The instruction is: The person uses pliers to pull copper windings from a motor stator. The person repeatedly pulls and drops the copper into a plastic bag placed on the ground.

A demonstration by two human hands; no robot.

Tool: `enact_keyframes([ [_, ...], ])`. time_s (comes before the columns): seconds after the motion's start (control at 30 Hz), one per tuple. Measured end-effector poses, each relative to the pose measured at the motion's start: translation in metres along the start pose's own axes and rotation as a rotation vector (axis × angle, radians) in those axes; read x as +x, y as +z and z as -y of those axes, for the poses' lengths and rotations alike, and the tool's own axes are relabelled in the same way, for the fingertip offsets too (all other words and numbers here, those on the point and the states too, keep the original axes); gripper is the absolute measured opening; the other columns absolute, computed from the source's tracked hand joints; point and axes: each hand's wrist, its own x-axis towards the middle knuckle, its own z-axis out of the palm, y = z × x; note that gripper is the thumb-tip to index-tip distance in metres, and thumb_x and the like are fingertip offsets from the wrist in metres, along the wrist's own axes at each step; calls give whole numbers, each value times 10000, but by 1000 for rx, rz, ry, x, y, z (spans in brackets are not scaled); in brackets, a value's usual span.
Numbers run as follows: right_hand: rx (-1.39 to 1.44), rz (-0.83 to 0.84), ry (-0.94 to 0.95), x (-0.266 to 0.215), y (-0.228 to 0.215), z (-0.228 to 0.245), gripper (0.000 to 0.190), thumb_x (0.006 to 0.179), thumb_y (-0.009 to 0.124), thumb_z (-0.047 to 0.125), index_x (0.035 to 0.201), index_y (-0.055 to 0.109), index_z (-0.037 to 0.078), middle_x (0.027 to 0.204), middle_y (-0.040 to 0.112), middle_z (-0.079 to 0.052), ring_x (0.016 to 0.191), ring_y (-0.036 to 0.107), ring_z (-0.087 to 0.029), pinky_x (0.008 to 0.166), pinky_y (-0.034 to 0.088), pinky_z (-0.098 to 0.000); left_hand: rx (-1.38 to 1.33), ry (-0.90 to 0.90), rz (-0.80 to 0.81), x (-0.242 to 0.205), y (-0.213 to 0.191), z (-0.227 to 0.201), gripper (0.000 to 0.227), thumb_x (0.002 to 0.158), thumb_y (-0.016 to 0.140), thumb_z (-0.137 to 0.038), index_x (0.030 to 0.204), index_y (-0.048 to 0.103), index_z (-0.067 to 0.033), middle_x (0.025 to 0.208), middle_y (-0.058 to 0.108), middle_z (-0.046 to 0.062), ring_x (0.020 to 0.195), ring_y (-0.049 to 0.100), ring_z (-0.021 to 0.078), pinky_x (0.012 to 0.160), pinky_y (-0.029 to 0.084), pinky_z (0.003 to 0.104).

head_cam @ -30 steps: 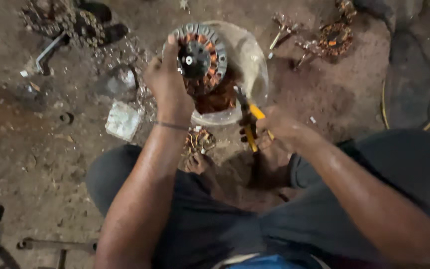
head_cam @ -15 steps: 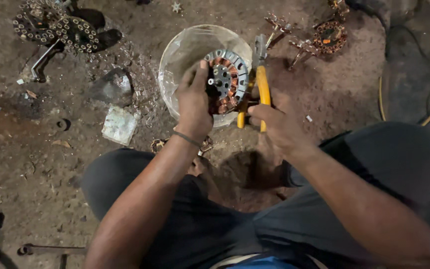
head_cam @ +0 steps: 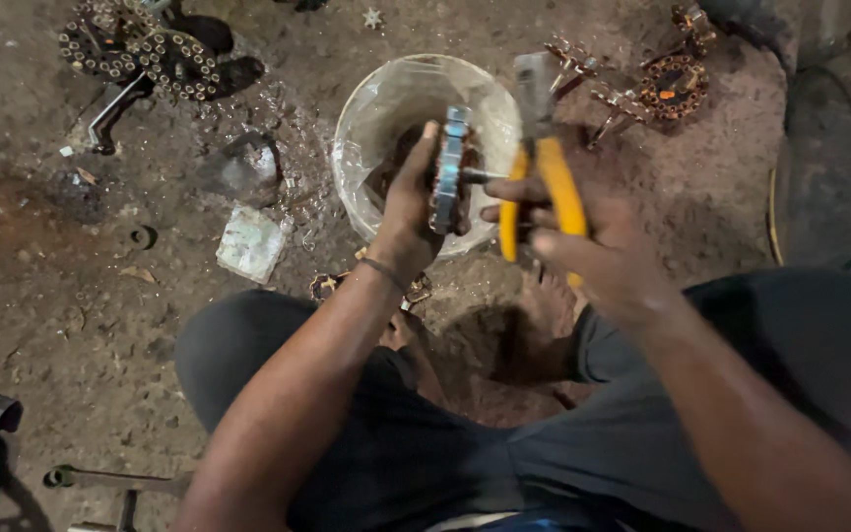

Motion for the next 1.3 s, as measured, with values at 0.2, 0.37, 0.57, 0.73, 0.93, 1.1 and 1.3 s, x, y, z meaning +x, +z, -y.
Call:
enact_keyframes([
  [0.2,42,5,-49,-15,-19,-9,509,833,590,69,1339,619,17,1292,707,-115,1150,688,-180,1006,570,-325,-202,114,-32,-9,-3,-17,578,960,494,-594,1206,643,-93,932,723,102,727,701,206,629,590,363],
  [0.37,-371,-42,0,-13,-16,-27,500,876,640,91,1375,670,78,1069,699,-78,923,612,-193,822,523,-308,-193,226,-94,-3,-4,-19,541,989,457,-483,1264,616,-45,1044,735,116,872,737,240,781,620,372],
  [0.57,-793,23,-418,-10,-7,-22,484,870,682,135,1344,629,55,1402,592,-177,1271,563,-376,1076,443,-437,-164,198,-139,8,-21,-20,497,1025,509,-463,1229,648,-32,960,718,89,790,694,203,674,578,353],
  [0.73,-829,56,-355,-8,-4,-19,497,903,673,162,1387,604,72,1425,558,-166,1329,533,-376,1104,436,-462,-40,232,-57,5,-22,-24,461,1112,579,-476,1303,725,-82,878,605,18,727,588,125,628,487,292],
  [0.93,-785,58,-219,-9,-7,-22,526,913,643,171,1422,570,66,1440,515,-196,1239,587,-381,984,510,-441,45,147,-145,-7,-1,-31,506,953,556,-523,1195,655,-90,1006,716,90,885,718,234,781,615,410],
  [1.1,-839,100,-119,-6,-12,-20,526,910,650,218,1419,572,113,1379,521,-184,1113,655,-352,888,559,-430,180,273,-62,-6,4,-34,480,1006,598,-499,1183,632,-54,1015,679,86,925,672,212,844,571,375],
  [1.3,-908,71,-47,-10,-13,-21,517,911,656,277,1409,584,154,1394,521,-188,1064,665,-370,868,557,-456,427,333,-173,7,-6,-31,378,1052,537,-402,1089,643,-41,944,669,22,848,603,127,774,515,295],
])
